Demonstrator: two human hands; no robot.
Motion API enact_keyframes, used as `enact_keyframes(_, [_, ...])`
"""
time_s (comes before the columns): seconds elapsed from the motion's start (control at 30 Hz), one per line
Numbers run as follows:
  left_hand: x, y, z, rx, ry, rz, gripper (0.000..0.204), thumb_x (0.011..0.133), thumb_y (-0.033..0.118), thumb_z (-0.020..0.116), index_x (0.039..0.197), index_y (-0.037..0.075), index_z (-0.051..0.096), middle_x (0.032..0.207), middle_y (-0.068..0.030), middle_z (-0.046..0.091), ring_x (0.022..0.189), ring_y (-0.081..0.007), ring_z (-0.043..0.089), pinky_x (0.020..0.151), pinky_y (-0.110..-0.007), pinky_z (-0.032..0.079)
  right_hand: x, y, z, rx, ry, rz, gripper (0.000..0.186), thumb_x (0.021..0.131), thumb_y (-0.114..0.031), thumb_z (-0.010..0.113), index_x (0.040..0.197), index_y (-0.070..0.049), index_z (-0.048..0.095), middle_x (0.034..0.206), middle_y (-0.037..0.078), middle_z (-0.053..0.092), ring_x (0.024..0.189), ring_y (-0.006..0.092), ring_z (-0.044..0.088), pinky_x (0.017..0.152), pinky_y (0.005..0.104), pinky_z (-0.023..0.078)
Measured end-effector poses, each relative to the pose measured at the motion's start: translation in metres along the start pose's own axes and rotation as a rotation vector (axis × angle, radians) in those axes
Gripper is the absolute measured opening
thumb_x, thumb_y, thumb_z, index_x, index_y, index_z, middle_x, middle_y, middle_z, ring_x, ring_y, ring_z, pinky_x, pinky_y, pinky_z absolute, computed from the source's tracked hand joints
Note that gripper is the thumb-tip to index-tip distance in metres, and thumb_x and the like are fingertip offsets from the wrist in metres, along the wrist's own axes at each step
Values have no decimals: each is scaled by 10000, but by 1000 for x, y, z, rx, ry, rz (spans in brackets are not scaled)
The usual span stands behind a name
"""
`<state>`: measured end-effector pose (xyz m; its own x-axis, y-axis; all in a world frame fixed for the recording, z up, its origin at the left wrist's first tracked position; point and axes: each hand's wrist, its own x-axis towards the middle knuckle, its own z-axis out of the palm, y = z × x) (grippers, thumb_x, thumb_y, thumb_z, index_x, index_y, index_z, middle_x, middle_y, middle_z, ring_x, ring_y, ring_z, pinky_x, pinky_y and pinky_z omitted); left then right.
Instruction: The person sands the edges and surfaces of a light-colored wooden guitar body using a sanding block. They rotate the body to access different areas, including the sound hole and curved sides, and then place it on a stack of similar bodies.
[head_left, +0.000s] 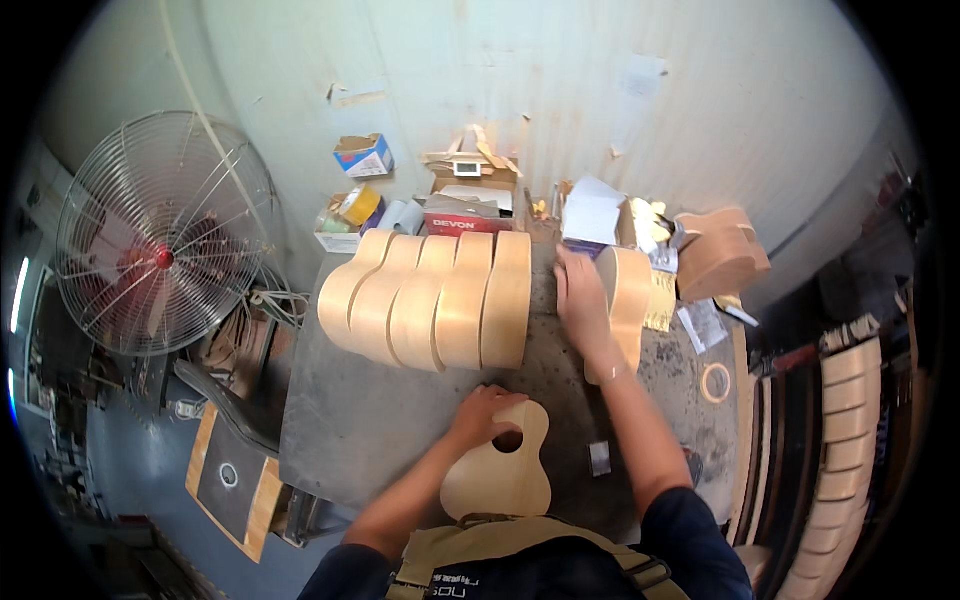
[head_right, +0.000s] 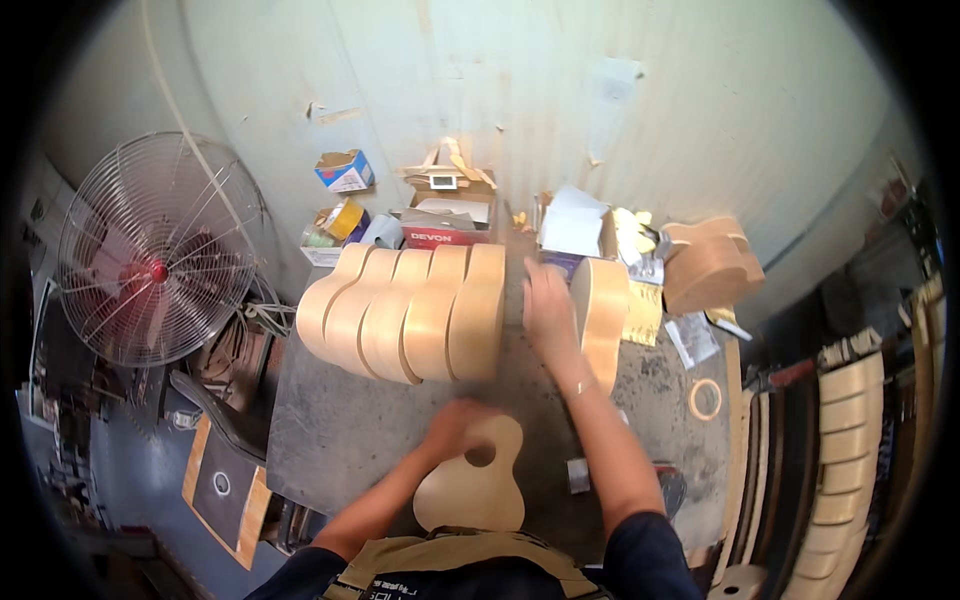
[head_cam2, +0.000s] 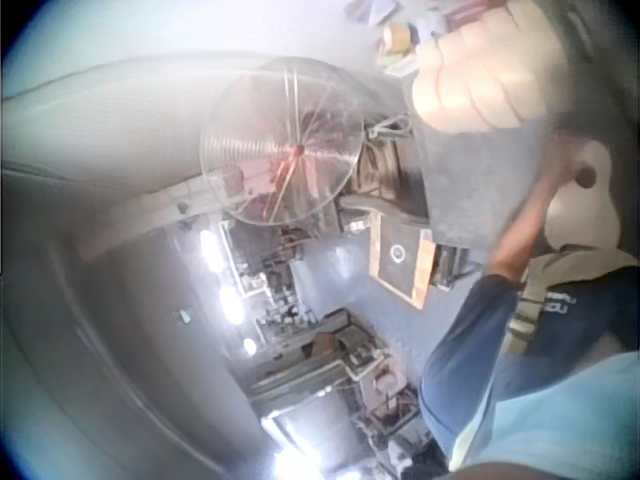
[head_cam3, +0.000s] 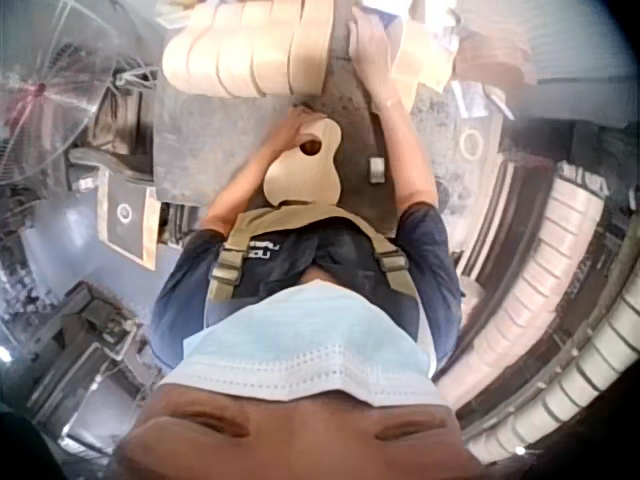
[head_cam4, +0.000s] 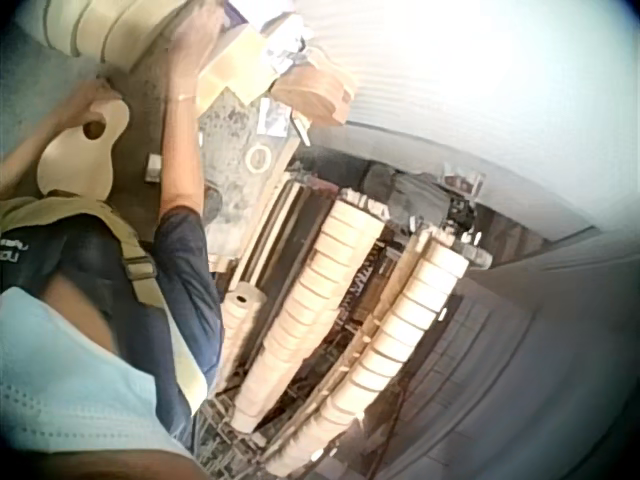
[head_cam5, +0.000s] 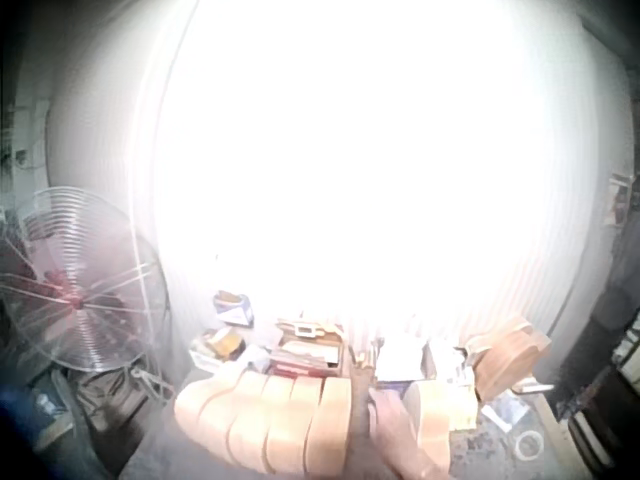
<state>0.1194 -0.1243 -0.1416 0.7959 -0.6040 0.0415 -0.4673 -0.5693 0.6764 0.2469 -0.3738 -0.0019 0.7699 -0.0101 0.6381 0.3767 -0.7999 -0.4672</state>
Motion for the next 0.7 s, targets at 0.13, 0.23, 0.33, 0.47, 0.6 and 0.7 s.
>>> enact_keyframes(0.13, [2, 5, -1, -34, 3, 19, 629, 828, 387, 868, 1430, 295, 713, 1264, -65, 692, 1148, -365, 610, 1028, -483, 516, 98, 90, 59, -537, -468, -211, 190, 919, -91, 629, 1043, -20, 755, 1077, 176, 699, 1141, 339, 640, 948, 454, 533])
enact_keyframes(0.23, [5, -1, 5, -29, -9, 11, 641, 824, 444, 864, 1430, 296, 714, 1278, -72, 684, 1152, -373, 603, 1032, -481, 516, 119, 121, 94, -658, -588, -345, 196, 919, -131, 619, 964, -66, 798, 1058, 137, 747, 1148, 303, 651, 988, 455, 501])
enact_keyframes(0.33, [4, 2, 0, -51, -68, -15, 662, 855, 461, 827, 1463, 242, 686, 1344, -95, 681, 1258, -362, 583, 1090, -482, 453, 128, 137, 109, -678, -752, -340, 203, 903, -140, 630, 941, -89, 823, 1074, 132, 783, 1169, 310, 656, 998, 455, 478])
enact_keyframes(0.47, [2, -1, 2, -57, 44, 49, 676, 820, 507, 836, 1444, 287, 700, 1239, -69, 668, 1140, -353, 595, 1035, -451, 512, 144, 155, 116, -522, -680, -162, 174, 896, -149, 698, 1023, -152, 816, 1066, 115, 798, 1144, 335, 674, 972, 500, 481])
enact_keyframes(0.6, [2, -3, 4, -69, 65, 65, 670, 829, 507, 826, 1446, 281, 699, 1240, -69, 659, 1141, -354, 594, 1062, -455, 488, 154, 171, 125, -409, -576, -48, 106, 890, -191, 781, 968, -121, 802, 986, 135, 795, 1043, 393, 690, 937, 538, 525])
enact_keyframes(0.7, [1, -2, 1, -93, 31, 38, 659, 844, 506, 817, 1450, 278, 698, 1248, -75, 657, 1152, -355, 597, 1079, -463, 474, 159, 180, 135, -554, -782, -90, 117, 873, -202, 784, 941, -114, 823, 1004, 148, 797, 1080, 390, 689, 971, 535, 516])
